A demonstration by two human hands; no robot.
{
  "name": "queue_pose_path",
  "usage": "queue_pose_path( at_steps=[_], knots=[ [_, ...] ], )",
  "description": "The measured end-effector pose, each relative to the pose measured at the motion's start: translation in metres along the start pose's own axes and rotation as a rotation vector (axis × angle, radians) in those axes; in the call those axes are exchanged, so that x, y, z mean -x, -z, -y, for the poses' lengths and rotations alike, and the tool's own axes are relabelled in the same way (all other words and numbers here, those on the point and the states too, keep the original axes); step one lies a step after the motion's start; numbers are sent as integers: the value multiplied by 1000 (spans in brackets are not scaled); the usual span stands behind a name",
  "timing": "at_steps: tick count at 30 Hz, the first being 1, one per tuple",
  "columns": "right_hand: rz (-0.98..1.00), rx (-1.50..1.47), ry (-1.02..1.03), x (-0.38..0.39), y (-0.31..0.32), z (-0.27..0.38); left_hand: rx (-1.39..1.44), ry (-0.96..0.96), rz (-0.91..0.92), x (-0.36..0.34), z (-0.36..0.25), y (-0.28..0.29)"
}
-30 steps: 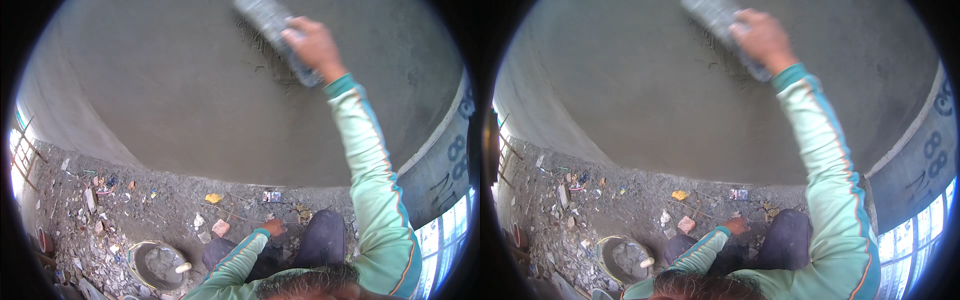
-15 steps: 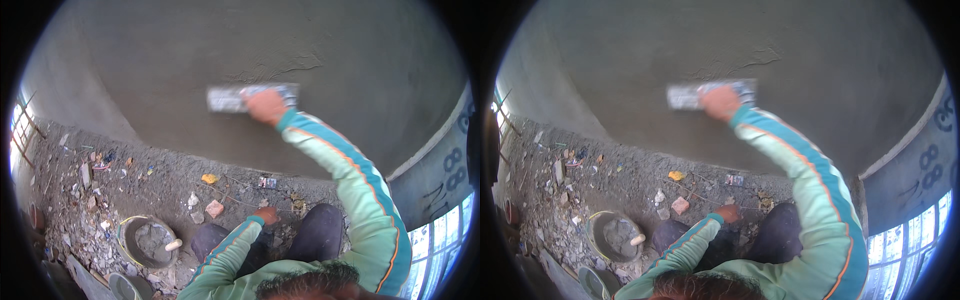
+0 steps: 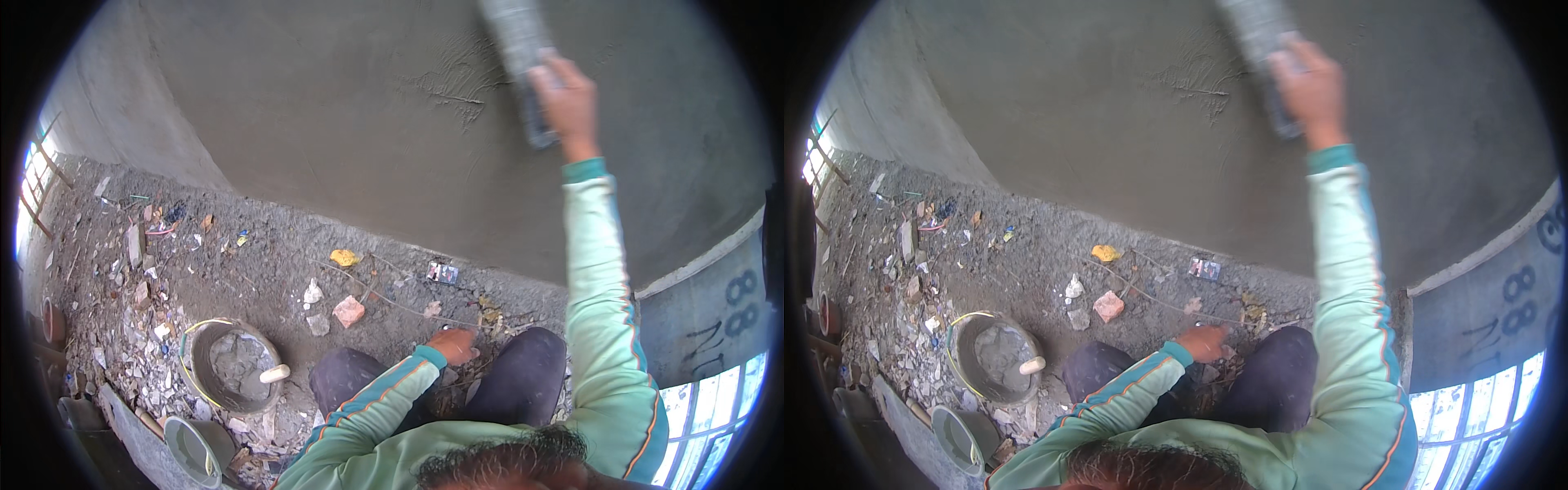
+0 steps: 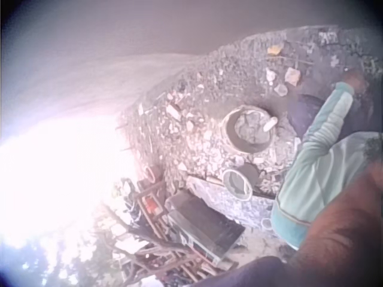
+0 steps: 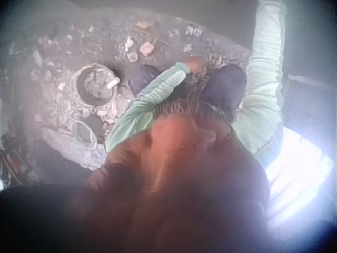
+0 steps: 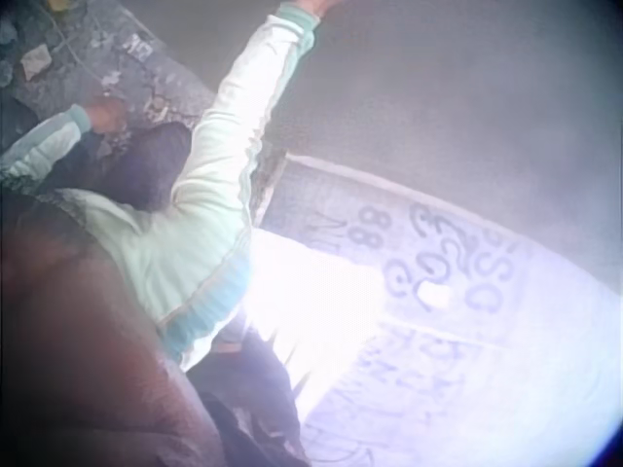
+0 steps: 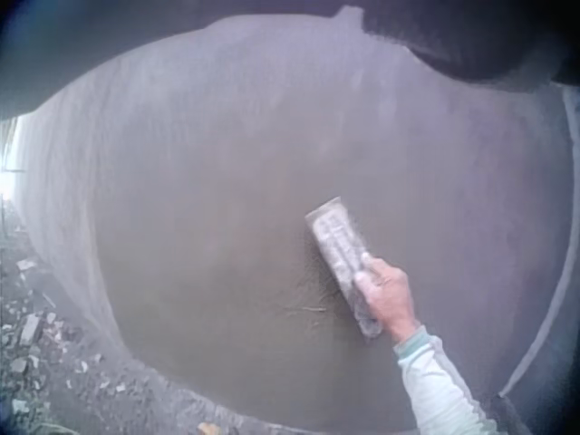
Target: The person is smoothing a wet plaster surface on a wall using a trowel. They repeatedly apply and spread the material to create a flat finish.
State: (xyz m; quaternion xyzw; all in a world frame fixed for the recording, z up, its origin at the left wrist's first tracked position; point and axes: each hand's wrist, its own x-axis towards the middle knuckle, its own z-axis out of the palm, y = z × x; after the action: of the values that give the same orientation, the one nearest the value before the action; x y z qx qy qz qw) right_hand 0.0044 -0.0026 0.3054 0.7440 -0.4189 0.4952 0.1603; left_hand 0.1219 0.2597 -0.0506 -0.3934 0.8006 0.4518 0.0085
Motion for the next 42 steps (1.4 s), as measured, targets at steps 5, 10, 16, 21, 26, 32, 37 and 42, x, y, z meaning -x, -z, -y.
queue_pose_path(
  at_steps=[5,10,16,21,26,32,37,42],
  knots=[
    [516,335,129,123,-184,85,-19,14,-20,-14,21,-14],
    [919,345,153,147,-180,69,-31,77,-83,-19,34,-12],
    [92,-92,147,-47,50,25,-21,51,-39,-25,59,-25],
    [-107,-231,-291,-126,210,-27,88,-39,-51,-31,29,-22],
    [148,20,17,-30,115,-76,60,-22,23,-31,24,-23],
    [887,544,187,150,-71,-10,78,21,105,-50,25,-27],
    [877,324,176,134,-20,22,-45,89,37,-62,58,-35],
    [315,16,71,-37,152,-36,42,56,89,-69,59,-23]
  ],
)
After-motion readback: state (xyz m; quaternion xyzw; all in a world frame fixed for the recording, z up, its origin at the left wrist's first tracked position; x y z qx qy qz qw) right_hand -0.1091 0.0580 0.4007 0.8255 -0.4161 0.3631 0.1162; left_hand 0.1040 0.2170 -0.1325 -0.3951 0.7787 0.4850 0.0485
